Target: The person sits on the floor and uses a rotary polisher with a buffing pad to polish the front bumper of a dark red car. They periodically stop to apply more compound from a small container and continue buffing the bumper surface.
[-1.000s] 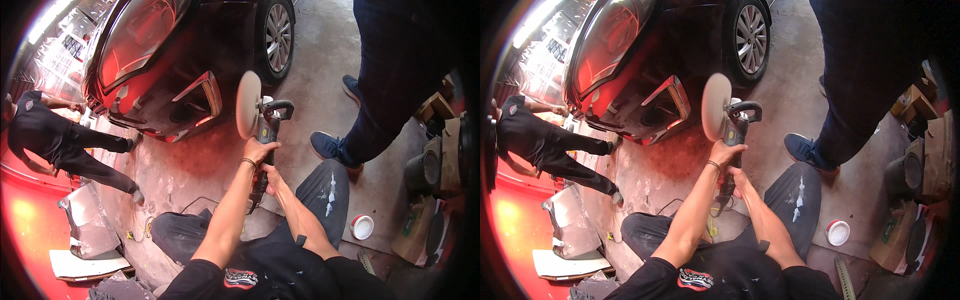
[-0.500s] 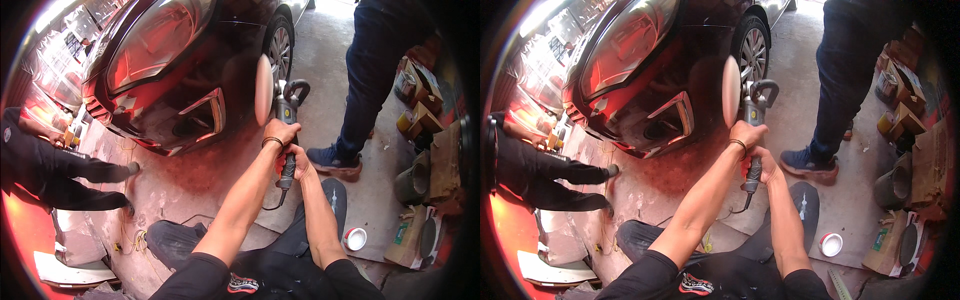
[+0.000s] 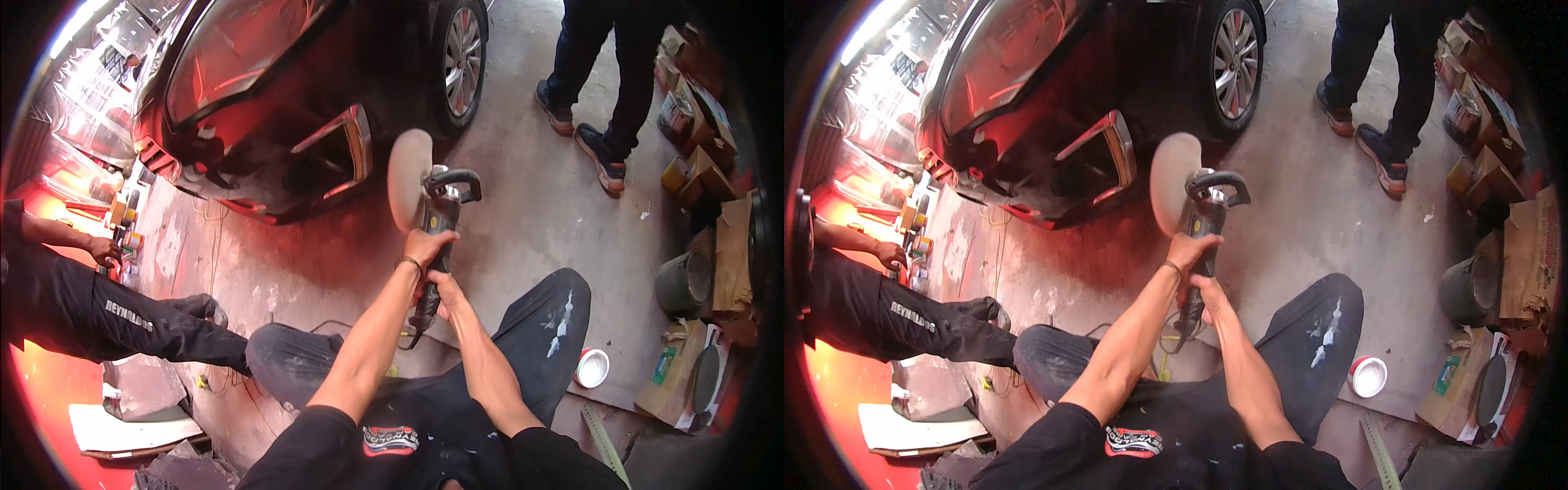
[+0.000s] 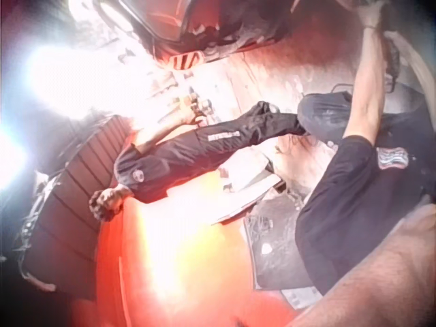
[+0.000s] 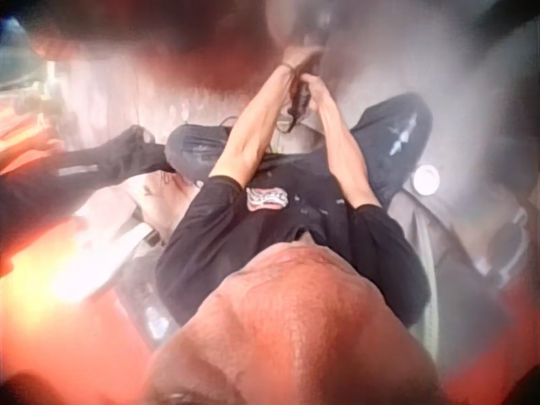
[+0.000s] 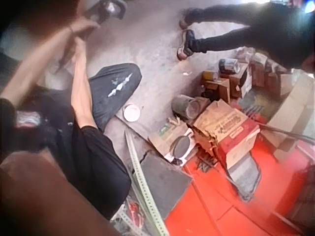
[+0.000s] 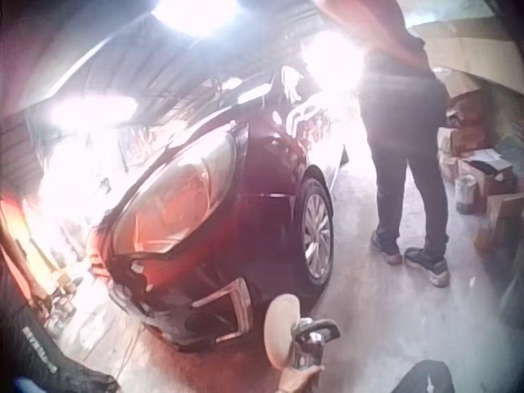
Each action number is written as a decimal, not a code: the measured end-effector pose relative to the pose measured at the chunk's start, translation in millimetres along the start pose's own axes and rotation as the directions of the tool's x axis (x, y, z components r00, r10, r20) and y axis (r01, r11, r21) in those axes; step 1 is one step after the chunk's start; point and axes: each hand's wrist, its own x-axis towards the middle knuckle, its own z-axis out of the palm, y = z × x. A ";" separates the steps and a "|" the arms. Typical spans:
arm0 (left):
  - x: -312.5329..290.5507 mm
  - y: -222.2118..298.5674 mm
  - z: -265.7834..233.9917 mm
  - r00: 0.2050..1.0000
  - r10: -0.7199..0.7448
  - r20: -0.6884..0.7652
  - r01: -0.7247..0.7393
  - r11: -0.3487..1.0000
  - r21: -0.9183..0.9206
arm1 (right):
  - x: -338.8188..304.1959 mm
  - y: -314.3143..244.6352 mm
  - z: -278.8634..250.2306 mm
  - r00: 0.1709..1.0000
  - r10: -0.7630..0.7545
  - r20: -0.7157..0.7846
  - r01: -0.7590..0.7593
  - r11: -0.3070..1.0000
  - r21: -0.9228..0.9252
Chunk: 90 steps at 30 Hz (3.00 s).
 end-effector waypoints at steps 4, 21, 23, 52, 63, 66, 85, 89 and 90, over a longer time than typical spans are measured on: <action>7.7 12.5 -1.3 1.000 -0.019 0.003 0.018 0.999 0.048 | 3.9 -13.8 4.2 1.000 -0.017 0.012 0.017 1.000 0.009; -1.2 19.6 -29.0 0.976 0.186 -0.116 -0.118 0.892 0.437 | 31.8 35.7 19.8 0.999 -0.022 -0.040 0.028 0.988 0.149; -13.8 -13.2 -38.8 0.983 0.141 -0.115 -0.076 0.894 0.443 | 36.6 73.2 -1.9 0.995 0.102 0.020 -0.104 0.984 0.147; -35.6 -20.6 -80.2 0.991 0.039 -0.127 0.049 0.785 0.618 | 24.1 111.4 58.8 0.972 0.113 0.207 -0.187 0.904 0.385; -59.2 -7.3 -98.0 0.982 -0.019 -0.189 0.158 0.635 0.756 | 26.7 140.9 69.7 0.926 0.101 0.364 -0.250 0.885 0.392; -42.1 9.9 -81.4 0.989 0.027 -0.144 0.094 0.632 0.769 | 46.6 122.6 62.7 0.835 -0.041 0.549 -0.239 0.872 0.428; -5.9 18.7 -63.1 0.996 0.081 -0.034 -0.038 0.745 0.666 | 73.7 102.1 19.2 0.954 -0.108 0.278 -0.030 0.893 0.449; -19.5 14.5 -90.1 0.999 0.040 -0.014 -0.020 0.723 0.690 | 60.6 120.8 52.1 0.949 -0.117 0.294 -0.029 0.893 0.449; -18.2 14.0 -90.3 0.998 0.056 0.000 -0.041 0.732 0.680 | 60.6 119.9 54.3 0.947 -0.129 0.294 -0.015 0.897 0.443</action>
